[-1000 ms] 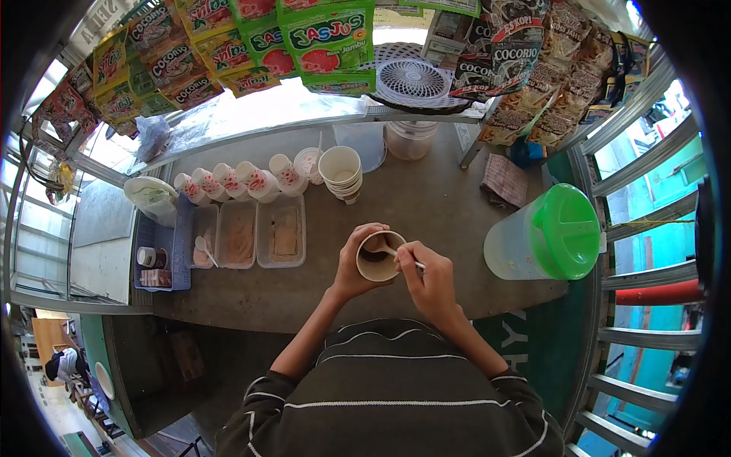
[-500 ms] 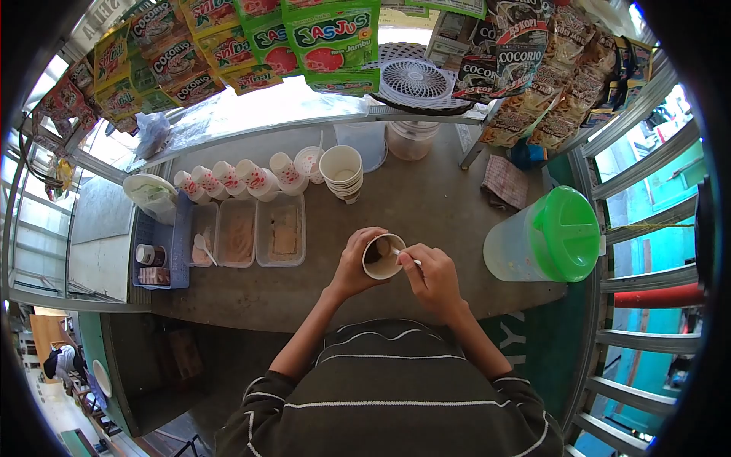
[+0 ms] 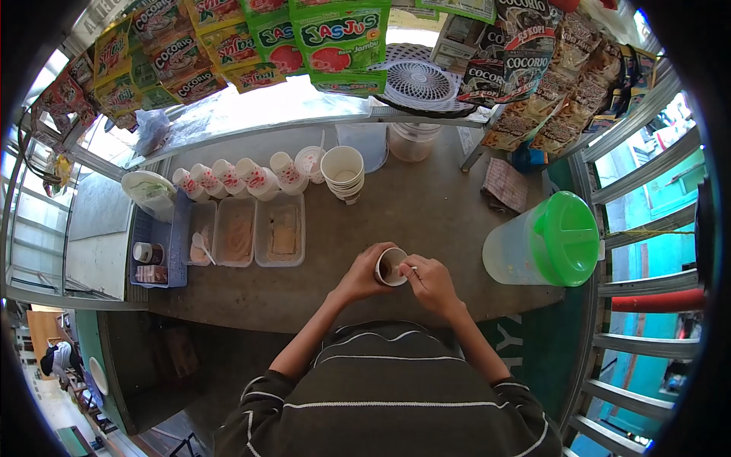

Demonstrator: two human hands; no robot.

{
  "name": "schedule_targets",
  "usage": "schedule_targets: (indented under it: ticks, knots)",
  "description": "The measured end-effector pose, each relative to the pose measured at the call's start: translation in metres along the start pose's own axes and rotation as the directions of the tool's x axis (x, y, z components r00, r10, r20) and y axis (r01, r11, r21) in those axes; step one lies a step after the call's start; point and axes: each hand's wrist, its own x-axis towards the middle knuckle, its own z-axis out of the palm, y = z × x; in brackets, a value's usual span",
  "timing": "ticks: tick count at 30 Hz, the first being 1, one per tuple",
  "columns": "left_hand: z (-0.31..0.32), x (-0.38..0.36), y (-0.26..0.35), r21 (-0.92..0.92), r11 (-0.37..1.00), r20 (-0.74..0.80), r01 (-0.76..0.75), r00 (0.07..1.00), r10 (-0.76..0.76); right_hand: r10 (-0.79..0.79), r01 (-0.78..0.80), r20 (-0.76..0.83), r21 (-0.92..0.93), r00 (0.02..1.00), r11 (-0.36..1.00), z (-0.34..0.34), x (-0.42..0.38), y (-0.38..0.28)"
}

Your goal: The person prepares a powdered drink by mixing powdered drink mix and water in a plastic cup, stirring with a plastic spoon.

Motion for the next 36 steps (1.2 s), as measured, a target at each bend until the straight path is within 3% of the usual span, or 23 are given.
schedule_targets:
  ticks: [2, 3, 5, 6, 8, 9, 11, 15, 17, 18, 20, 21, 23, 24, 26, 29, 33, 36]
  knots:
    - [0.004, -0.002, -0.004, -0.068, 0.997, 0.043, 0.032, 0.999, -0.029, 0.048, -0.074, 0.113, 0.237, 0.992, 0.969, 0.0, 0.0, 0.004]
    - [0.005, -0.003, -0.004, -0.069, 0.997, 0.041, 0.032, 0.999, -0.029, 0.047, -0.073, 0.115, 0.236, 0.992, 0.969, 0.001, 0.0, 0.005]
    - [0.007, -0.004, -0.005, -0.039, 0.999, 0.049, 0.032, 0.998, -0.03, -0.01, 0.01, 0.023, 0.006, 1.0, 1.0, 0.003, -0.001, 0.008]
    - [0.006, -0.004, -0.005, -0.039, 0.999, 0.045, 0.033, 0.999, -0.031, -0.012, 0.012, 0.027, 0.006, 1.0, 1.0, 0.004, -0.001, 0.01]
    - [0.004, -0.005, -0.003, -0.097, 0.992, 0.043, 0.078, 0.996, -0.074, 0.096, -0.128, 0.138, 0.237, 0.986, 0.963, 0.004, -0.002, 0.012]
    - [0.003, -0.005, -0.004, -0.098, 0.992, 0.041, 0.078, 0.996, -0.075, 0.096, -0.127, 0.14, 0.236, 0.986, 0.963, 0.003, -0.001, 0.011]
    - [0.003, -0.005, -0.005, -0.099, 0.993, 0.043, 0.059, 0.998, -0.055, 0.02, -0.02, -0.01, 0.052, 1.0, 0.998, 0.003, 0.0, 0.007]
    - [0.005, -0.005, -0.009, -0.09, 0.995, 0.04, 0.034, 0.999, -0.031, 0.072, -0.099, 0.13, 0.207, 0.989, 0.973, 0.006, -0.001, 0.011]
    - [0.004, -0.004, -0.007, -0.077, 0.996, 0.052, 0.047, 0.998, -0.043, 0.029, -0.027, -0.051, 0.042, 0.998, 0.999, 0.009, -0.001, 0.009]
    - [0.004, -0.004, -0.006, -0.077, 0.996, 0.051, 0.047, 0.998, -0.043, 0.028, -0.026, -0.051, 0.041, 0.998, 0.999, 0.008, -0.001, 0.009]
    - [0.005, -0.004, -0.004, -0.077, 0.996, 0.047, 0.039, 0.998, -0.035, 0.11, -0.131, 0.116, 0.203, 0.987, 0.97, 0.005, -0.001, 0.008]
    - [0.005, -0.004, -0.004, -0.077, 0.996, 0.048, 0.039, 0.998, -0.036, 0.11, -0.132, 0.116, 0.204, 0.987, 0.97, 0.006, -0.002, 0.009]
    - [0.004, -0.004, -0.004, -0.049, 0.998, 0.058, 0.034, 0.998, -0.032, 0.084, -0.08, -0.031, 0.115, 0.996, 0.99, 0.01, -0.003, 0.011]
    - [0.005, -0.004, -0.004, -0.05, 0.998, 0.058, 0.034, 0.998, -0.031, 0.084, -0.08, -0.031, 0.115, 0.996, 0.99, 0.008, -0.002, 0.01]
    - [0.006, -0.004, -0.004, -0.068, 0.997, 0.049, 0.044, 0.998, -0.041, 0.092, -0.112, 0.127, 0.166, 0.988, 0.98, 0.003, -0.001, 0.008]
    - [0.004, -0.004, -0.003, -0.052, 0.998, 0.061, 0.024, 0.998, -0.02, 0.115, -0.112, -0.011, 0.179, 0.993, 0.977, 0.008, -0.003, 0.011]
    - [0.006, -0.004, -0.004, -0.064, 0.998, 0.054, 0.026, 0.998, -0.023, 0.107, -0.118, 0.071, 0.171, 0.992, 0.978, 0.008, -0.004, 0.008]
    - [0.007, -0.004, -0.004, -0.047, 0.999, 0.053, 0.026, 0.998, -0.024, 0.238, -0.245, 0.061, 0.316, 0.969, 0.917, 0.006, -0.005, 0.004]
